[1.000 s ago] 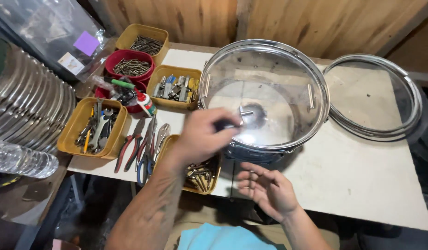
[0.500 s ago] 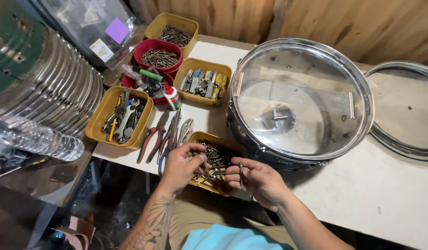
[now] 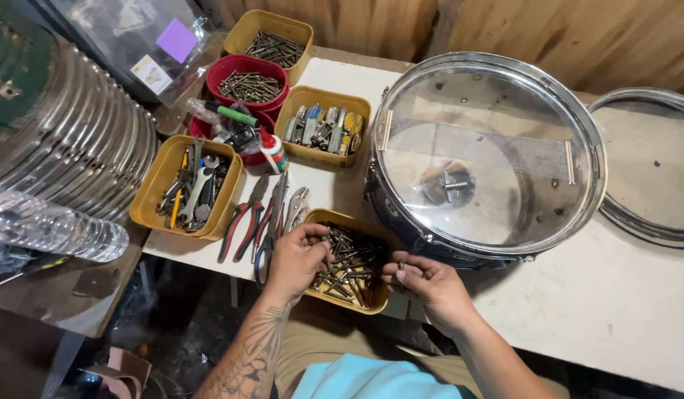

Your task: The person organizes small metal parts and tools on a workbench, then selects a metal rod and applies glue to it. They insert the rod into a hole on the side of a snare drum shell and secure it in place.

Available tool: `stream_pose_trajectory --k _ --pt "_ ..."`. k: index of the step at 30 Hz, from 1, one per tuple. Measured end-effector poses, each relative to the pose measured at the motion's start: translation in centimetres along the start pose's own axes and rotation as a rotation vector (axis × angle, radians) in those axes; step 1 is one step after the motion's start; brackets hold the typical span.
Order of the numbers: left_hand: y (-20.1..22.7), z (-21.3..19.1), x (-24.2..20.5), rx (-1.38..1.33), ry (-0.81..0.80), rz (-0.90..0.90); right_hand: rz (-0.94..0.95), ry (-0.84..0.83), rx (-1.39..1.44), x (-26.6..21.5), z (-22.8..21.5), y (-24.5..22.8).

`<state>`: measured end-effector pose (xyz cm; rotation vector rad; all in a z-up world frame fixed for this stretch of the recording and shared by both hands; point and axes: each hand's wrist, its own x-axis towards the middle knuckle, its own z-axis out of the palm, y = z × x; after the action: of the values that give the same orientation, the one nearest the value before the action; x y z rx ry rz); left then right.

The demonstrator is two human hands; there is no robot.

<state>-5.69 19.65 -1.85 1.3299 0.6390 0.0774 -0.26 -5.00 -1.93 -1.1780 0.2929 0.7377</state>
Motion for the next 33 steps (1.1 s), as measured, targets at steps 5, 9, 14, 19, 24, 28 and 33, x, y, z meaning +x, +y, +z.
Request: stream_pose_trajectory --k 5,9,14,19,24,28,33 --pt "-1.8 -0.5 -0.1 -0.005 0.011 0.067 -0.062 -0.061 -0.037 1.2 1.1 1.1" --pt "-2.0 -0.4 -0.9 0.065 0.053 0.098 -0.077 -0.080 -0.142 1.5 2.5 1.1" --pt "-4.4 -1.0 0.2 0.109 0.000 0.189 -0.563 -0.146 -0.785 1.6 2.4 1.4" --pt "-2.6 1.2 -2.2 0.373 -0.207 0.176 -0.677 -0.141 -0.832 0.5 2.9 0.4" --pt "1.9 4.1 -5.3 0.485 -0.271 0.133 -0.539 -0.188 -0.977 -0.7 1.3 -0.7" --pt "0.3 5.6 -5.3 0.482 -0.316 0.175 -0.541 -0.180 -0.914 -1.9 -0.6 -0.2" --pt "-1.8 7.6 -6.1 0.327 -0.321 0.209 -0.419 -0.069 -0.828 -3.3 -2.2 -0.3"
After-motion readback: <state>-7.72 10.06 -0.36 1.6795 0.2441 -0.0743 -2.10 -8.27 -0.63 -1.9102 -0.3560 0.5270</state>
